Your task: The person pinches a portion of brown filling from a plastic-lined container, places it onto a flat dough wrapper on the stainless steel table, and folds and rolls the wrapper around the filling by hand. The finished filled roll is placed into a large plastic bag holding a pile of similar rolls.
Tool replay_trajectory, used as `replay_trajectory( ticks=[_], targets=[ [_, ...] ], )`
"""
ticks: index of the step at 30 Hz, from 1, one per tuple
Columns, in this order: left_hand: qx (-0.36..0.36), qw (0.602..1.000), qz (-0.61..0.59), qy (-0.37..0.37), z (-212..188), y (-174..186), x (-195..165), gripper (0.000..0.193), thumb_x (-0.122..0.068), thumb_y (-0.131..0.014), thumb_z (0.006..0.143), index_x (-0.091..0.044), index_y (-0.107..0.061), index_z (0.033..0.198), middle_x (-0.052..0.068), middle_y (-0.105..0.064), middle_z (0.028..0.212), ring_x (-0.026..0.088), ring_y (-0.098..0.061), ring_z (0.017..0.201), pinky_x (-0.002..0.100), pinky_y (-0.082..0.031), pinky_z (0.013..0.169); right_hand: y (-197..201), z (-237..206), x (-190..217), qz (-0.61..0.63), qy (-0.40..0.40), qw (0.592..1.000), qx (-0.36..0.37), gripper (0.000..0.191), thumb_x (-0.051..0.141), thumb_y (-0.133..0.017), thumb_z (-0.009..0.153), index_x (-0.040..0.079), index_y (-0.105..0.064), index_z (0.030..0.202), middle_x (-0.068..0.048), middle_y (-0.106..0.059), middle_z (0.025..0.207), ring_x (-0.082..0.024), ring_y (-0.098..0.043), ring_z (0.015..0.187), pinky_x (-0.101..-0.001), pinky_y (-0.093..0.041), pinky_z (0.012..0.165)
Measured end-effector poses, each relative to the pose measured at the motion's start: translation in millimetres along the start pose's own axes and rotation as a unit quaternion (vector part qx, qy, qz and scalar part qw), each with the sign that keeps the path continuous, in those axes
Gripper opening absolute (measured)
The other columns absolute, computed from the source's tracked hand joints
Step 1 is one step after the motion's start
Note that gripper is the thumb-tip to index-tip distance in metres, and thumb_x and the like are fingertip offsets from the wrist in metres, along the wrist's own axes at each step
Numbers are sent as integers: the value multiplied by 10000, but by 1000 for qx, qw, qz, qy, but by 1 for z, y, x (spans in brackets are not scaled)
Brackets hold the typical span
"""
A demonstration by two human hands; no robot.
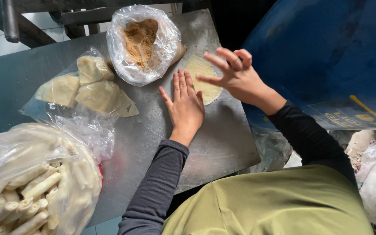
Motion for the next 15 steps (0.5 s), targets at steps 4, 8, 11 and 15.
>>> replay_trajectory(
  ticks=[4, 8, 11, 15],
  targets=[
    [-13, 1000, 6, -11, -1, 0, -1, 682, -345, -473, 1040, -2, -287, 1599, 155, -241, 1695, 247, -175, 1584, 693, -16, 1216, 0, 2, 6, 43, 22, 999, -22, 674, 120, -594, 1040, 571, -540, 1538, 13, -270, 1719, -231, -239, 1534, -448, -164, 1214],
    [-11, 999, 30, -14, -1, -2, -2, 707, -347, -491, 1019, 17, -304, 1596, 152, -250, 1695, 251, -191, 1582, 694, -28, 1212, -30, 13, -5, 157, -6, 983, 100, 787, 26, -572, 908, 575, -561, 1472, -6, -281, 1710, -243, -273, 1532, -427, -189, 1198],
    [-23, 1000, 3, -11, 1, 2, -2, 708, -358, -490, 1007, 11, -309, 1584, 155, -253, 1680, 258, -199, 1566, 697, -33, 1201, -30, 33, -21, 243, -22, 965, 97, 695, 27, -573, 940, 509, -583, 1441, -46, -277, 1696, -290, -295, 1515, -464, -179, 1185],
    [-8, 1000, 11, -7, 2, 3, -3, 712, -368, -479, 1010, 14, -293, 1582, 155, -246, 1686, 256, -197, 1570, 704, -40, 1202, -13, 65, -49, 160, -29, 986, 37, 780, -45, -603, 847, 501, -653, 1402, -48, -345, 1641, -265, -358, 1462, -426, -232, 1133]
  ],
)
Point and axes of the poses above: each hand's wrist, its own z-axis towards the middle knuckle, its own y-axis out of the back of the hand, x = y × z, the point moved 9 cm from there along z, towards the middle knuckle
